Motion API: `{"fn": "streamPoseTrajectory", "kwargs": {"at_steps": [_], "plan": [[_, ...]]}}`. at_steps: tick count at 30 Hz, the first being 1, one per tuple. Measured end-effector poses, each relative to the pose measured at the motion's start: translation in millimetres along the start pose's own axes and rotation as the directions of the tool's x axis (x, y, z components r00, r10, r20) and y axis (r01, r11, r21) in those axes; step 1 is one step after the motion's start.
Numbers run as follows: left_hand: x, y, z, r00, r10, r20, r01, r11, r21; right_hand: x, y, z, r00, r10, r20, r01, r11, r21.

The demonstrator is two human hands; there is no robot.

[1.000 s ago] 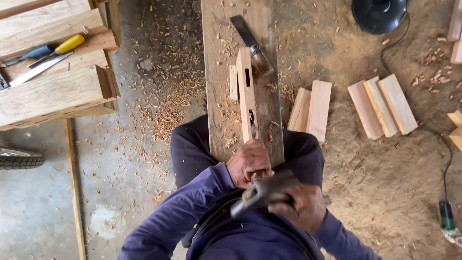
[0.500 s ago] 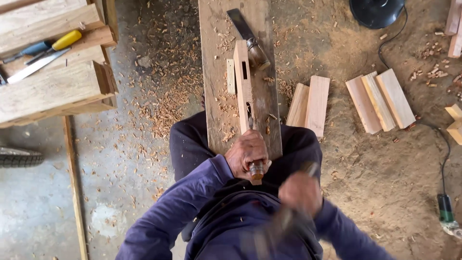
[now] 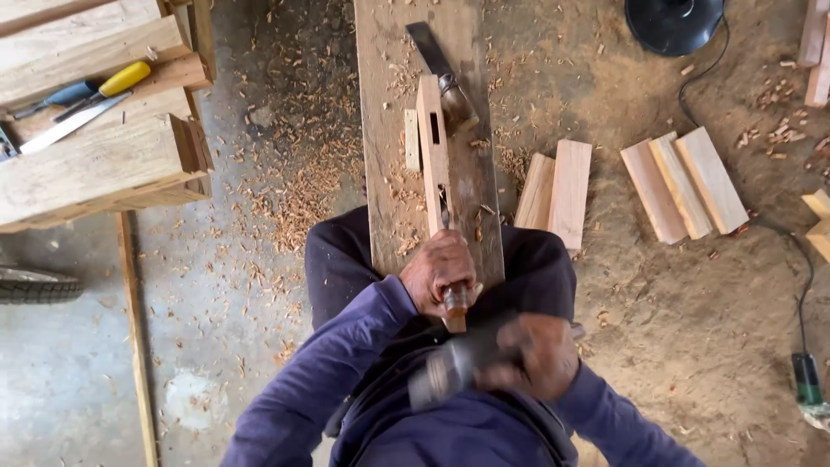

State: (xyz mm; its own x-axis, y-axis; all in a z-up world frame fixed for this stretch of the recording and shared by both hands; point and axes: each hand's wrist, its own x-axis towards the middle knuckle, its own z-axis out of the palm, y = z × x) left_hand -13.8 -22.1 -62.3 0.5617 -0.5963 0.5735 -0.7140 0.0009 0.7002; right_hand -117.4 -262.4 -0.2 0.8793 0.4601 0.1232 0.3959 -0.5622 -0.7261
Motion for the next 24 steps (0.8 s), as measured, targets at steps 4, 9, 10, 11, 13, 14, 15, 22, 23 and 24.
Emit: {"fn": "streamPoseTrajectory", "kwargs": {"at_steps": [4,9,10,11,13,14,15,22,23,24], "plan": [[14,10,-10,0.999,0.012,-0.033,-0.013,1.0,-0.023,-22,57,24,0.887,-0.461,-0.032,0.457,0.885,-0.092],[20,-13,-7,0.961,0.058,-0.269,-0.066,0.998,-0.019,-15,6,3,0.976,0.215,0.02,-0.211,0.97,-0.121],[27,-26,-4,0.909,0.07,-0.412,-0.09,0.995,-0.03,-25,6,0,0.949,0.314,-0.004,-0.312,0.942,-0.122],[36,-38,-9,0.909,0.07,-0.411,-0.092,0.995,-0.034,-36,7,-1,0.948,0.317,-0.006,-0.316,0.941,-0.123],[48,-55,-18,0.818,-0.38,-0.432,0.146,0.864,-0.482,-58,8,-9,0.956,0.291,-0.026,-0.292,0.956,-0.032],[59,-67,-28,0.824,-0.369,-0.43,0.139,0.867,-0.478,-62,7,-7,0.957,0.287,-0.038,-0.288,0.957,-0.034],[72,-78,-38,0.787,-0.373,-0.491,0.17,0.897,-0.408,-66,5,-5,0.955,0.289,-0.071,-0.289,0.957,0.003],[128,-66,-79,0.68,-0.659,-0.32,0.414,0.706,-0.574,-137,41,54,0.828,0.531,-0.18,-0.505,0.846,0.169],[137,-43,-92,0.681,-0.659,-0.32,0.419,0.709,-0.568,-134,41,55,0.829,0.529,-0.181,-0.502,0.847,0.176],[140,-15,-98,0.834,-0.441,-0.331,0.315,0.873,-0.372,-143,33,54,0.764,0.63,-0.138,-0.608,0.776,0.168]]}}
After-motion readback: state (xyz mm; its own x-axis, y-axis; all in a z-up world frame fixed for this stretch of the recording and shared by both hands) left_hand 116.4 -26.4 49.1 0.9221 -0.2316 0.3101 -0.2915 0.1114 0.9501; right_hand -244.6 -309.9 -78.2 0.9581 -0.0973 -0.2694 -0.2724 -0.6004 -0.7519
